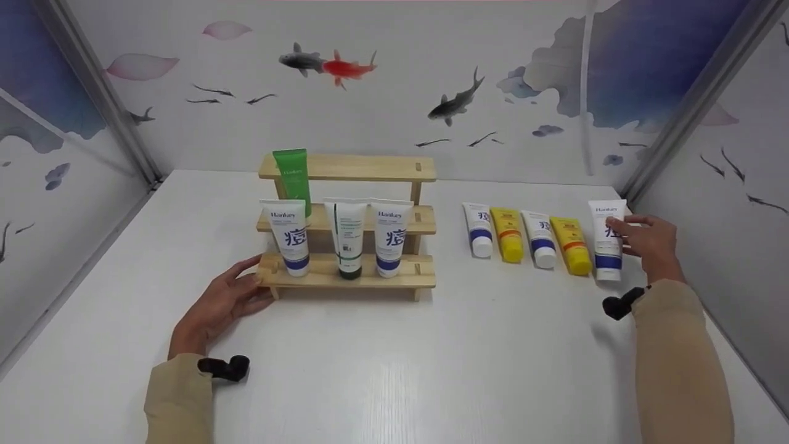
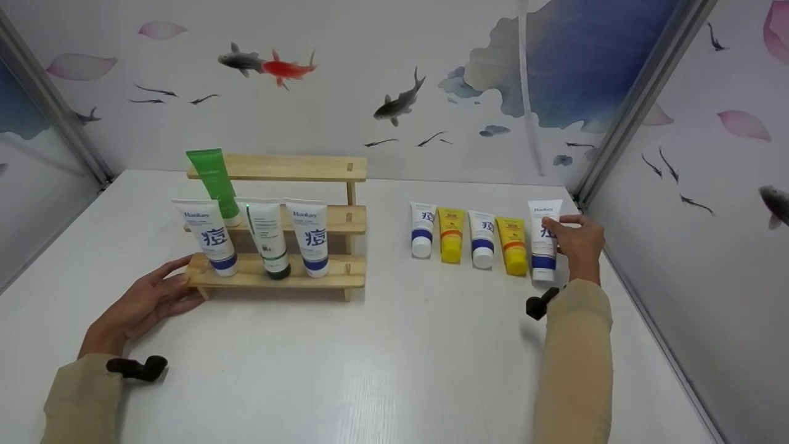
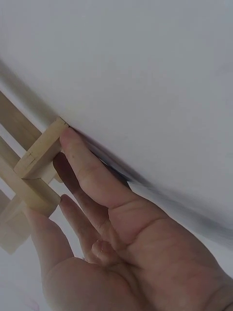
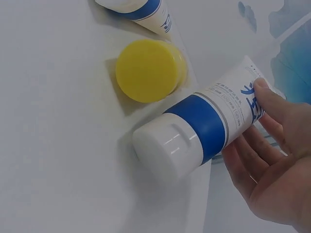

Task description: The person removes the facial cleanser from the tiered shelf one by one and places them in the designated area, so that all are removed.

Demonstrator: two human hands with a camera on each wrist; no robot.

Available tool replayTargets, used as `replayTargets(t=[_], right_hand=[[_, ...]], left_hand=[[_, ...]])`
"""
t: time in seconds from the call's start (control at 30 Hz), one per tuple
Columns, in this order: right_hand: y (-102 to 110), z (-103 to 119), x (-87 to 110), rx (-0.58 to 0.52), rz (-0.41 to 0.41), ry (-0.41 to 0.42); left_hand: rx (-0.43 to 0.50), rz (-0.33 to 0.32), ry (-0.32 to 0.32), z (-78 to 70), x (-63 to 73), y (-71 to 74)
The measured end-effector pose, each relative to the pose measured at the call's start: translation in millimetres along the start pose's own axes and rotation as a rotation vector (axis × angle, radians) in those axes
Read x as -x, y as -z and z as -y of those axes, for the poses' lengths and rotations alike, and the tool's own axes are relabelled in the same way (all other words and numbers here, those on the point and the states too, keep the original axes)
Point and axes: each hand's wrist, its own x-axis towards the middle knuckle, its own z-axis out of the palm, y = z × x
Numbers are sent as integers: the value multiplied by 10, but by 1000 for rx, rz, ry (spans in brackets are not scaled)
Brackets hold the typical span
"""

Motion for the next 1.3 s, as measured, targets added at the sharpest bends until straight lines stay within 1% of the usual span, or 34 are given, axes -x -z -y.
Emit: replayTargets(t=[0.2, 0.3, 0.5, 0.63, 0.7, 0.77, 0.83, 0.93, 1.0, 1.1, 1.17, 1.3], right_hand=[[-84, -17, -59, -9, 7, -57], [-109, -39, -104, -18, 0, -103], [-110, -158, -199, -63, -5, -205], [-116, -241, -270, -71, 7, -235], [-104, -285, -303, -79, 36, -233], [-81, -316, -315, -79, 83, -221], [-28, -336, -290, -59, 152, -214], [78, -342, -214, -1, 270, -203], [151, -346, -169, 12, 354, -187], [226, -354, -138, 11, 441, -153], [248, -360, -122, 12, 461, -136], [250, -373, -80, 52, 423, -128]], left_hand=[[1, -10, -2, 4, -5, -2], [-2, -11, -8, 11, -10, -7], [-14, -5, -6, 1, -19, -28], [-9, -5, -1, -4, -10, -26], [-10, -8, -1, -5, -8, -24], [-7, -10, 0, -7, -4, -16], [-10, -16, 5, -9, -8, -11], [-13, -15, 7, -6, -16, -3], [-13, -19, 8, -2, -25, -3], [-11, -21, 4, 0, -27, -2], [-11, -24, 8, 0, -26, -3], [-22, -17, 8, -3, -22, -13]])
